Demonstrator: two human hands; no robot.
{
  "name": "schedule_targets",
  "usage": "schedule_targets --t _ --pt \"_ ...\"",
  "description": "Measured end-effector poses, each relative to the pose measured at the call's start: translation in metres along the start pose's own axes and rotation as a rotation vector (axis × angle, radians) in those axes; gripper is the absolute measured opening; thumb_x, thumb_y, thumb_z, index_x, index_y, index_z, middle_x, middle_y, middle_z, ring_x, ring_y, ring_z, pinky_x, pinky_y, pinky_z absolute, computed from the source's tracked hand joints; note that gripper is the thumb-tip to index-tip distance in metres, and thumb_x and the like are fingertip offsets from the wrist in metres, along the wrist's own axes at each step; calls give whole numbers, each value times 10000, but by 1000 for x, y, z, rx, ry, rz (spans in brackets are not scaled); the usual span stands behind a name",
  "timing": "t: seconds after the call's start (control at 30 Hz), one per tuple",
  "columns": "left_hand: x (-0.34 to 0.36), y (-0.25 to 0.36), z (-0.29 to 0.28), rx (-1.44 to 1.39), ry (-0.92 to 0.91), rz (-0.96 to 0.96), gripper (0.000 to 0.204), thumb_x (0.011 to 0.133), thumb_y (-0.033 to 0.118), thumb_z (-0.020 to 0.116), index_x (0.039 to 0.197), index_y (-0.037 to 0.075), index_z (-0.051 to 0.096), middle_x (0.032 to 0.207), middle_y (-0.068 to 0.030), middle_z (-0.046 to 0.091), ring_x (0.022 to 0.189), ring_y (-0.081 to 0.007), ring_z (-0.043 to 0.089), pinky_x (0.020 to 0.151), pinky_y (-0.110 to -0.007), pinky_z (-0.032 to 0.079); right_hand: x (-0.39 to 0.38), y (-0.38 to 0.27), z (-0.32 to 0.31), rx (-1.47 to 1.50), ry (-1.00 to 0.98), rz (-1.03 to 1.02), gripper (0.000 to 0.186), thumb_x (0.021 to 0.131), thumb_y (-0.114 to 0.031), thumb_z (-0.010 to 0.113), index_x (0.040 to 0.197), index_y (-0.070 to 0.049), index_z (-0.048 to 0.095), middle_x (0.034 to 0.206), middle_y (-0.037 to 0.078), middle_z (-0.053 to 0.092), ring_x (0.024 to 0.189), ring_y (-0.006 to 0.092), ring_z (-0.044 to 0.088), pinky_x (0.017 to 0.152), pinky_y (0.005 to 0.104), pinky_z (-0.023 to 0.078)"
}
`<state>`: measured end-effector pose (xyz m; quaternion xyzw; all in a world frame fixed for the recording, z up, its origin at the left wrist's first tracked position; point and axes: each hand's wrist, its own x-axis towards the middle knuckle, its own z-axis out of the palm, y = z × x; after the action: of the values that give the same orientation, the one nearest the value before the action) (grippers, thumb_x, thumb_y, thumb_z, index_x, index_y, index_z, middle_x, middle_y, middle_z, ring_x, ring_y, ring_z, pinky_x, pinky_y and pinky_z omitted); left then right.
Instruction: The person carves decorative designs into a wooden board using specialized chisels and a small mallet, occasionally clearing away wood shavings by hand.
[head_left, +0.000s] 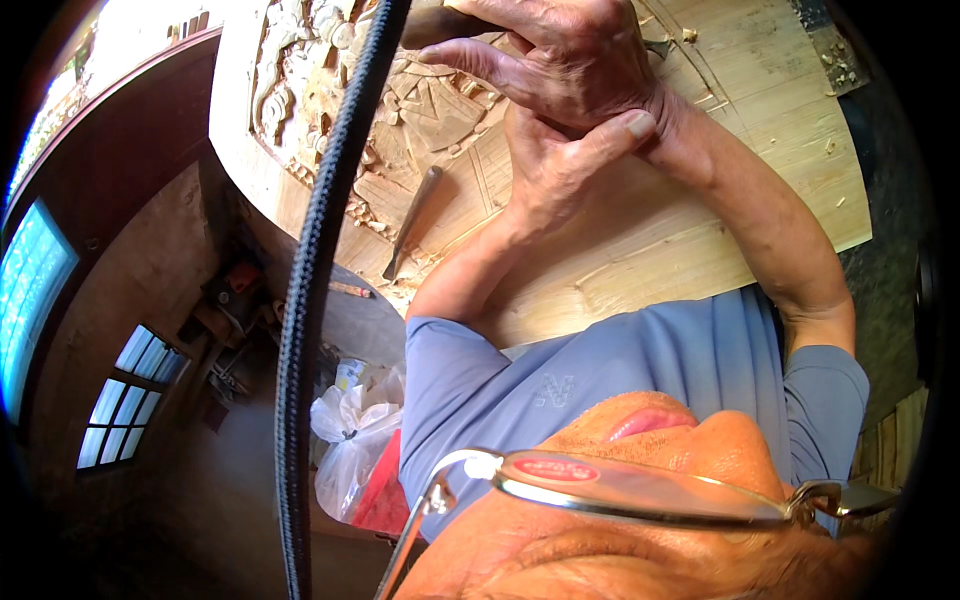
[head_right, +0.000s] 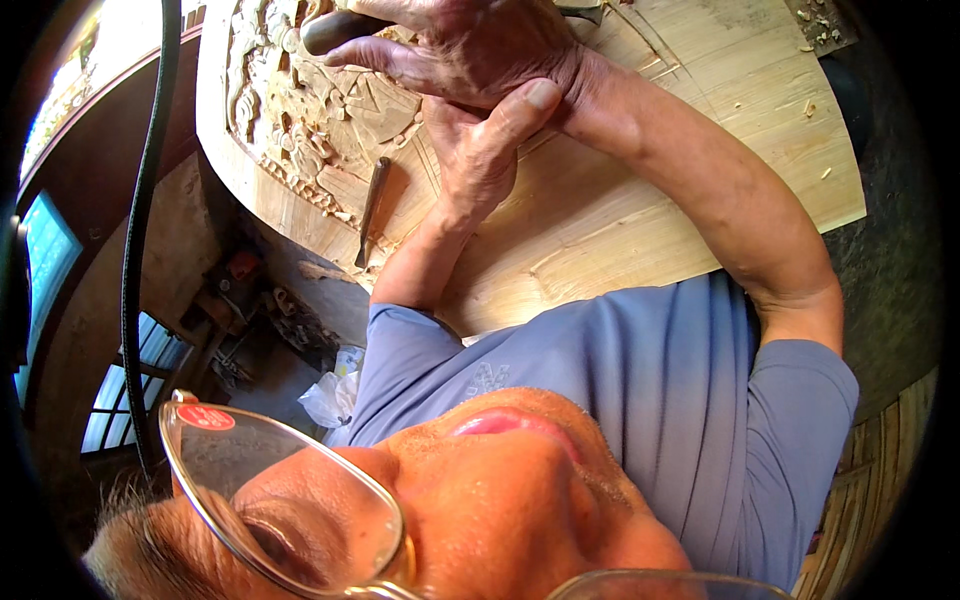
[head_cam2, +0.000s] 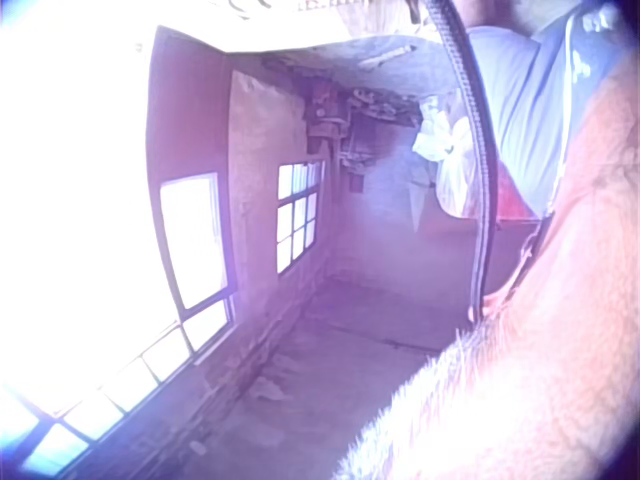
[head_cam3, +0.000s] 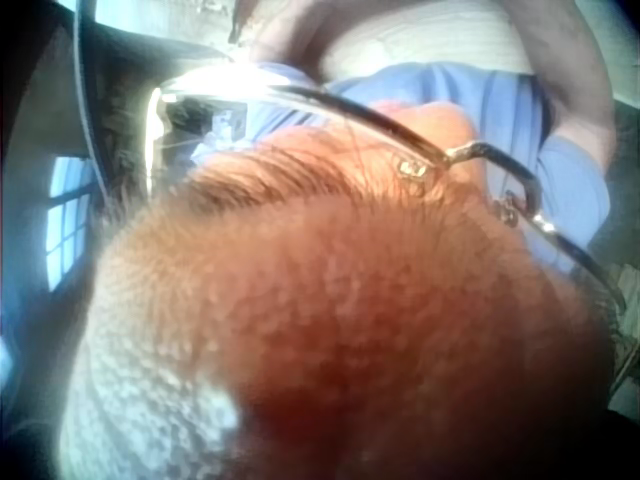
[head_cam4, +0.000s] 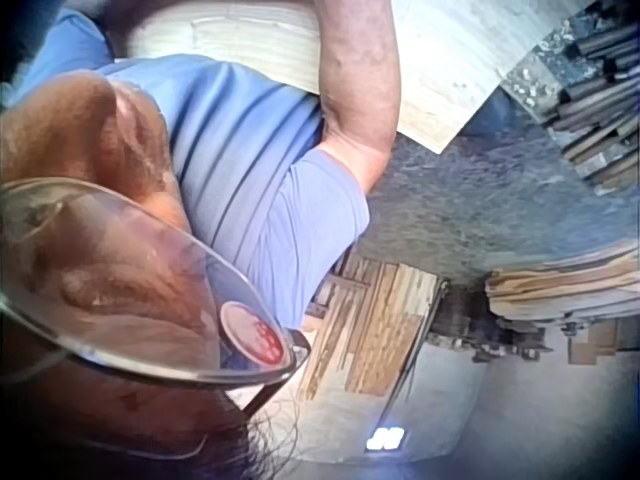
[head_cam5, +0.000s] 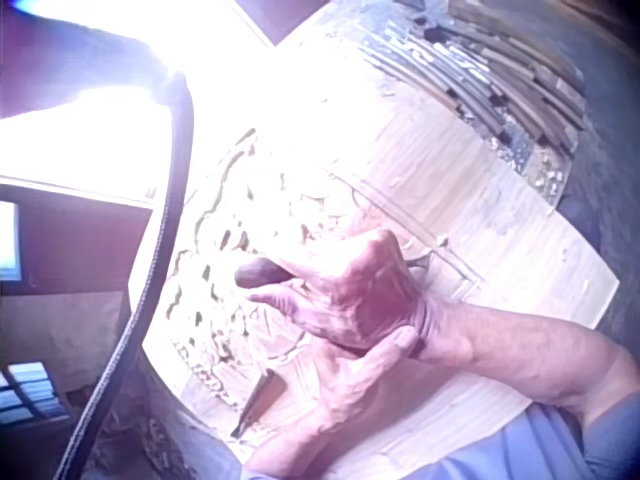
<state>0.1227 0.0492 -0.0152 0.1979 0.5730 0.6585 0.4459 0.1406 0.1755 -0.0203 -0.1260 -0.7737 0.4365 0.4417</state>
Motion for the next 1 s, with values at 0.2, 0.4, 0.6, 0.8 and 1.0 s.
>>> schedule_targets --t 0.2,0.4,0.6,0.8,1.0 --pt "-5 -5 -4 60 -46 -52 661 857 146 878 1422 -18 575 1294 -102 675 1227 -230 654 1112 -412 500 -6 -4 -7 57 -9 139 242 912 -177 815 1092 -20 777 917 106 822 724 203 792 578 296 614" --pt "-8 -18 -11 85 -57 109 926 795 201 928 1542 -16 425 1426 -123 572 1332 -259 575 1150 -413 458 -1 -12 -14 38 -12 -70 359 871 -221 853 1179 -50 787 949 24 830 704 159 774 593 282 608" --pt "-9 -23 -12 65 -26 157 862 840 147 891 1538 -31 419 1445 -127 555 1343 -252 563 1168 -412 449 2 -2 -7 173 10 -132 439 865 -291 859 1231 -66 768 937 -27 828 733 142 773 670 287 619" --pt "-11 -20 -11 14 6 45 835 856 136 890 1532 -32 430 1449 -127 569 1328 -247 586 1174 -413 452 0 2 -7 146 -1 -132 382 882 -309 852 1175 -77 776 923 -32 827 713 135 767 671 291 616" --pt "-10 -15 -7 8 -12 31 771 876 124 874 1513 -30 467 1437 -124 594 1324 -241 594 1170 -412 462 0 1 -9 133 -31 -88 367 881 -334 852 1159 -103 784 893 -44 815 654 126 741 620 296 595"
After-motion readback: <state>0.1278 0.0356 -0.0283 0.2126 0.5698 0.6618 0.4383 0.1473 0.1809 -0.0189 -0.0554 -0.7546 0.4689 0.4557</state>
